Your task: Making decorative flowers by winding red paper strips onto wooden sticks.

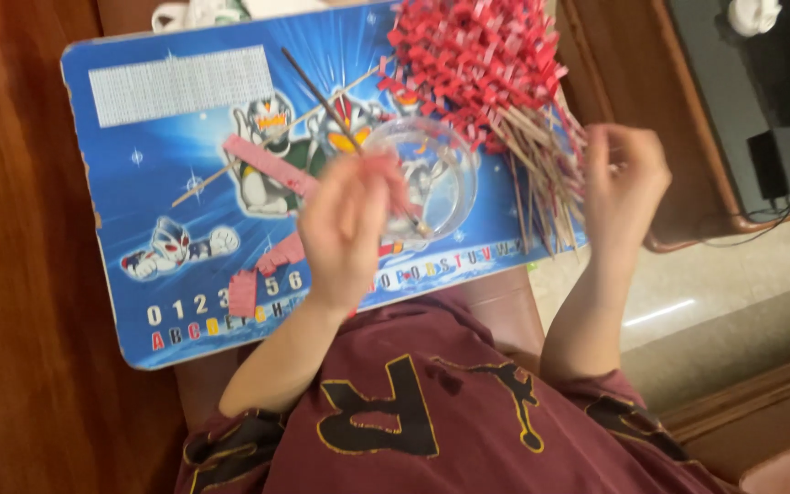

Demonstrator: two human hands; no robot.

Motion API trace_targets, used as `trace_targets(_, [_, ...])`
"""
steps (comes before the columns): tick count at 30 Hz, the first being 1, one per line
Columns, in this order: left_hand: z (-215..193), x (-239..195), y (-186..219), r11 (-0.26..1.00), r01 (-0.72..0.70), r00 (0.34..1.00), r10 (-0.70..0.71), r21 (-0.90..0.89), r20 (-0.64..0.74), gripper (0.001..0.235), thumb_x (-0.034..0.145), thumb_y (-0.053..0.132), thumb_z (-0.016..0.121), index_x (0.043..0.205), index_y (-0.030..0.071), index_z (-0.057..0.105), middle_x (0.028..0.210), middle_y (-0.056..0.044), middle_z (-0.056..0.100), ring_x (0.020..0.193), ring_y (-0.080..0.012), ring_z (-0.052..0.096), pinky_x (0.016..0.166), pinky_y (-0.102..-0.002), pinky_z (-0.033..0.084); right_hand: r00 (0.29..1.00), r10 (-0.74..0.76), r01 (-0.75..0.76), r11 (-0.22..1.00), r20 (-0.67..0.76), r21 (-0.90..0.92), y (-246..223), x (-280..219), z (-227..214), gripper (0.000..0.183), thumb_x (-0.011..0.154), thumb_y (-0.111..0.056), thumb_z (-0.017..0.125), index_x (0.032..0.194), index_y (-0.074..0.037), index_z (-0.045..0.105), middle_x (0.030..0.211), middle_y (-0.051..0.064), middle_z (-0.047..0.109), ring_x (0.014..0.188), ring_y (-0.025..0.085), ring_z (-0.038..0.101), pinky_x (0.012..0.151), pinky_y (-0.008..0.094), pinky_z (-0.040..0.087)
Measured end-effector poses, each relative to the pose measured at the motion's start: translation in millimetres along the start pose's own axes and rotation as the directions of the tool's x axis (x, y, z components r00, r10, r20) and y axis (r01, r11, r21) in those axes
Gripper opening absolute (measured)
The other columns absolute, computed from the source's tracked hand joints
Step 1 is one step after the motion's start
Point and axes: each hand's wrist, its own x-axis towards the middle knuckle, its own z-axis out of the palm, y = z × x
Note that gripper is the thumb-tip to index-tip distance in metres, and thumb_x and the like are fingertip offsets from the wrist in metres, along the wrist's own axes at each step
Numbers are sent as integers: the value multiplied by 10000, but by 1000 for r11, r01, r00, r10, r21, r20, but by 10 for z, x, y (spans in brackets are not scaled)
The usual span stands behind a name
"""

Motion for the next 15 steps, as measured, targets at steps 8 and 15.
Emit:
trace_targets(8, [646, -520, 279, 987, 112, 640, 14, -112, 768, 195, 1086, 98, 636, 1280, 77, 639, 1036, -7, 682, 878, -65, 679, 799, -204, 569, 404, -288, -701, 512, 868, 496, -1134, -906, 790, 253, 1032, -207, 613, 1192, -20, 673, 1043, 73, 727, 909, 152, 674, 788, 322, 576])
trace_targets(15, [803, -670, 128, 918, 388, 607, -189, -81, 772, 268, 1088, 89, 613, 1352, 45, 620, 991, -3, 667, 841, -44, 638, 746, -175, 536, 125, -633, -638, 538, 764, 550, -1859, -1132, 1034, 337, 1136, -265, 464, 1366, -32, 546, 1050, 88, 686, 959, 150, 669, 867, 318, 569])
